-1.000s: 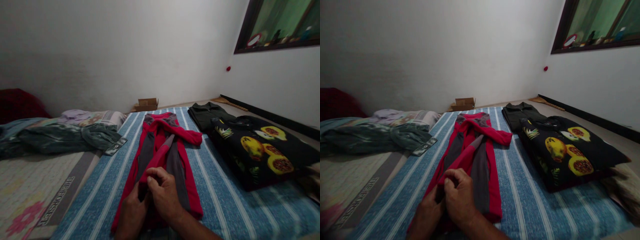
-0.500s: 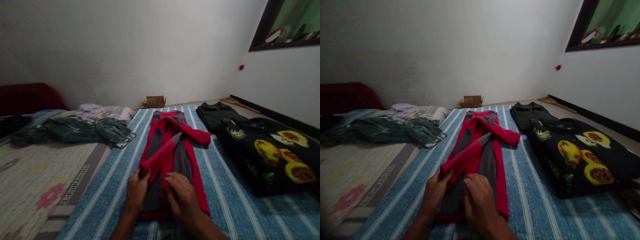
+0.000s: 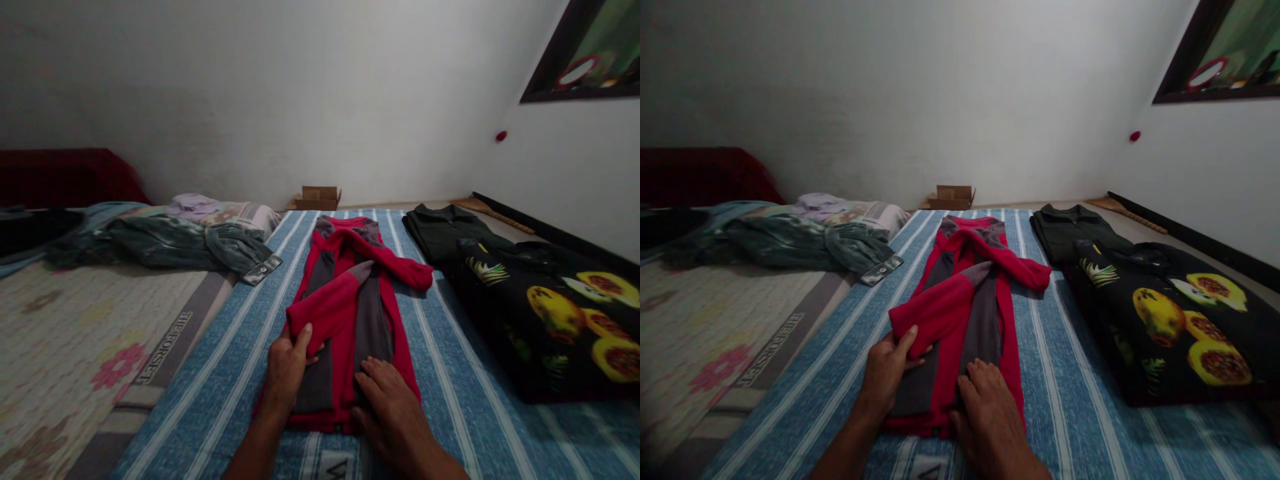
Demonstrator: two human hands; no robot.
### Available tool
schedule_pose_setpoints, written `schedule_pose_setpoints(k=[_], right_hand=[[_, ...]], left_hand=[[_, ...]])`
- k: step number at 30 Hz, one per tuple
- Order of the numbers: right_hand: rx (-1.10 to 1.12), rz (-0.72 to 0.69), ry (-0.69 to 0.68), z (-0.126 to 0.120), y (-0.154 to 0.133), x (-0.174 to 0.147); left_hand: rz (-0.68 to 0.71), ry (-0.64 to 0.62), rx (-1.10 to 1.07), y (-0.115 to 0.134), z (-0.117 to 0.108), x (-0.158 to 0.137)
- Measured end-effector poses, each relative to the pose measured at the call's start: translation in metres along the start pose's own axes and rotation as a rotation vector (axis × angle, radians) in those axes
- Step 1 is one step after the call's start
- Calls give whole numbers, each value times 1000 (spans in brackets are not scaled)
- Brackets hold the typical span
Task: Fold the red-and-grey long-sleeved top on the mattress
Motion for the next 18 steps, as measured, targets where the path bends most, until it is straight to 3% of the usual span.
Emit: schedule_pose_setpoints(k=[5, 8, 11, 18], right_hand=[[-9, -17, 87, 5, -2, 0], [34, -1, 213, 8, -4, 0], [89, -33, 232, 4, -6, 0], [45, -121, 248, 0, -2, -2]], left_hand=[[83, -12, 173, -5, -2, 3], [171, 55, 328, -1, -4, 1], [260, 113, 456, 3, -4, -6], [751, 28, 587, -3, 13, -39]])
Point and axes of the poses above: each hand's wrist, its own x-axis towards the middle knuckle, its own z-axis out of the palm, y = z × x, the point moved 1 cm from there along x, towards the middle knuckle, and after that the axes turned 11 degrees about x, right-handed, at the moved point
